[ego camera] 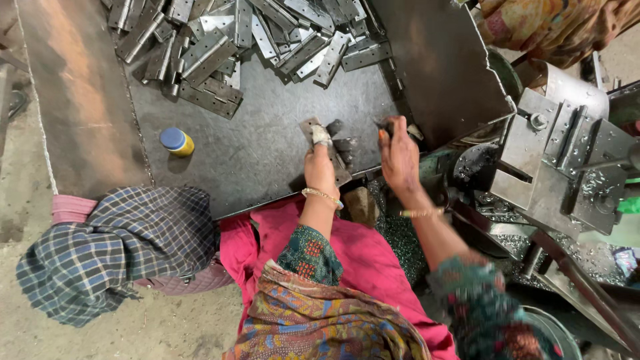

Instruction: The person assembles metal hinges by placing components into a mechanical press and using a hand tool to secure the parts together.

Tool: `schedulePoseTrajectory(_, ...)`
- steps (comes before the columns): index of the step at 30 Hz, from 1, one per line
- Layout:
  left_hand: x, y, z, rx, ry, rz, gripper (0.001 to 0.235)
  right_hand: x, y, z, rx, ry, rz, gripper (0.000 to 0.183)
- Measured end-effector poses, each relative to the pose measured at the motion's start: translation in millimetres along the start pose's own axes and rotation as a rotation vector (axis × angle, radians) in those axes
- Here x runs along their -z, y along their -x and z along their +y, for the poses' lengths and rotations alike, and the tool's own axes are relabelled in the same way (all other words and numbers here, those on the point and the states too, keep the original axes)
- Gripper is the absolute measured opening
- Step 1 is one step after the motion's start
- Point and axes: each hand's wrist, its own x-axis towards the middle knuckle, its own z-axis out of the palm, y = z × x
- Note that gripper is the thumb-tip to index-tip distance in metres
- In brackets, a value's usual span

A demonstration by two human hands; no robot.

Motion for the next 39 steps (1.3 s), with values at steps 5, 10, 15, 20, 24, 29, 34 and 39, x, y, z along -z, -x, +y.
schedulePoseTrajectory(5, 1.6, -4.8, 19.3, 0.098, 0.331, -0.002, 0.032, 20.6, 74.4, -57.9, 0.368, -0.198, 0.127, 0.036)
schedulePoseTrajectory(10, 2.7, 3.7, 16.4, 0.086, 0.496, -0.179, 0.032, 31.6, 107.8, -93.2, -0.060, -0.362, -0.101, 0.018)
schedulePoseTrajectory(15, 1.3, 8.1, 15.6, 0.118, 0.447, -0.198, 0.034, 25.2, 99.7, -109.7, -0.087, -0.290, -0.043, 0.015)
schedulePoseTrajectory(20, 0.7, 5.8, 14.6, 0.086, 0.519, -0.175, 0.032, 19.5, 98.5, -106.7, -0.286, -0.364, -0.096, 0.010)
schedulePoseTrajectory(24, 0.6, 4.8, 14.6, 0.110, 0.459, -0.077, 0.031, 14.9, 99.7, -105.8, -0.161, -0.440, -0.071, 0.010)
schedulePoseTrajectory(29, 2.0, 1.7, 10.4, 0.059, 0.288, -0.004, 0.029, 14.7, 94.3, -102.5, -0.305, -0.551, -0.113, 0.010)
schedulePoseTrajectory(34, -0.2, -6.8, -7.3, -0.079, 0.162, -0.113, 0.037, 7.9, 85.9, -95.0, -0.161, -0.401, -0.022, 0.020)
schedulePoseTrajectory(39, 2.3, -15.3, -14.9, -0.065, 0.181, -0.048, 0.036, 14.6, 79.4, -96.0, -0.186, -0.489, -0.082, 0.031)
